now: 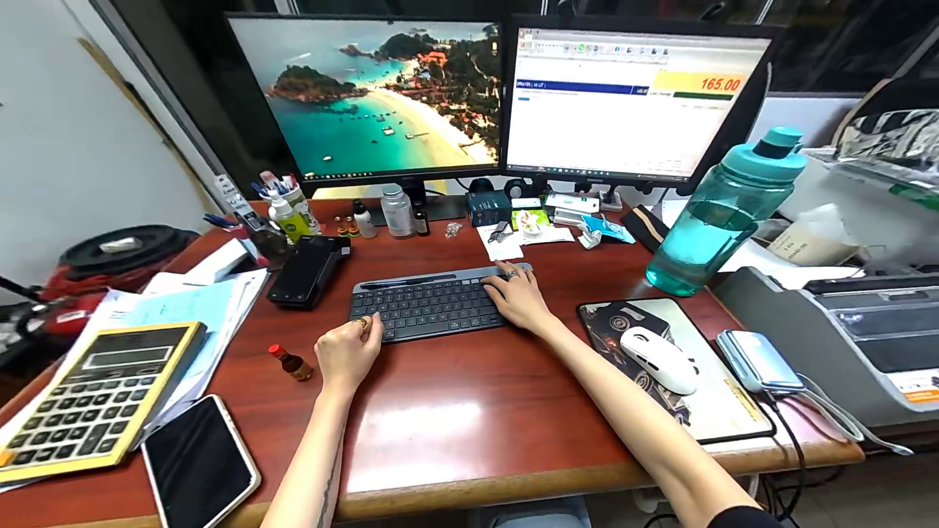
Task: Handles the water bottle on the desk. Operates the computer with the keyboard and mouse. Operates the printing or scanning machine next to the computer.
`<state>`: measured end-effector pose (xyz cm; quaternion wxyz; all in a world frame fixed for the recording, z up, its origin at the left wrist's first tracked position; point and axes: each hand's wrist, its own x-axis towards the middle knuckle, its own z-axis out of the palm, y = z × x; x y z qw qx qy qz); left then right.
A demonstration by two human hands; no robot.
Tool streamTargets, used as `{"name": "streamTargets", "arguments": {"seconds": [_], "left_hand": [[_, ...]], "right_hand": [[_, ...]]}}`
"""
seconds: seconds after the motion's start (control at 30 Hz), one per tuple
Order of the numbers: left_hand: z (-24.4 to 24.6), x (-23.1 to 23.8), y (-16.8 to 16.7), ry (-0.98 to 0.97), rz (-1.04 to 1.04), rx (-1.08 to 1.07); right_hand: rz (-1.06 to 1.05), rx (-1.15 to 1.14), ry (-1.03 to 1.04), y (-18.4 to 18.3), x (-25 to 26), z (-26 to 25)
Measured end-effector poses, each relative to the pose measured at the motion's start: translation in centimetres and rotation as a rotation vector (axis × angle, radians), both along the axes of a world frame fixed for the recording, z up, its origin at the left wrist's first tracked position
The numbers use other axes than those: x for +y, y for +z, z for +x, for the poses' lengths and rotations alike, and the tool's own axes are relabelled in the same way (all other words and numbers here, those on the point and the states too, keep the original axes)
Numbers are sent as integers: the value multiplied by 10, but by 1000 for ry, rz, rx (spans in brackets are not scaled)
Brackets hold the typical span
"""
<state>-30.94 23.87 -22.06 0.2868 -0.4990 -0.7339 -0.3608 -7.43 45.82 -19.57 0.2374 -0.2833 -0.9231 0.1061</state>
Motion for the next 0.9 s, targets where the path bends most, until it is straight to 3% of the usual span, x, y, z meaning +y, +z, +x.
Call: {"name": "streamTargets", "arguments": {"seconds": [0.17, 0.37, 0.53, 0.63, 0.77, 0.9], "left_hand": [[1, -1, 1, -1, -7, -13], [-1, -1, 0, 38, 3, -4], [-1, -2, 10, 145, -191, -275], [-9, -1, 8, 110, -259, -374], [-14, 3, -1, -6, -254, -345], [-14, 7, -1, -17, -206, -346]], "right_hand": [[4, -55, -9, -2, 2, 0], [29, 69, 5, 8, -15, -4], [3, 78, 163, -1, -41, -19], [42, 37, 268, -13, -56, -34], [95, -81, 362, -21, -73, -48], [103, -51, 373, -21, -76, -57]]}}
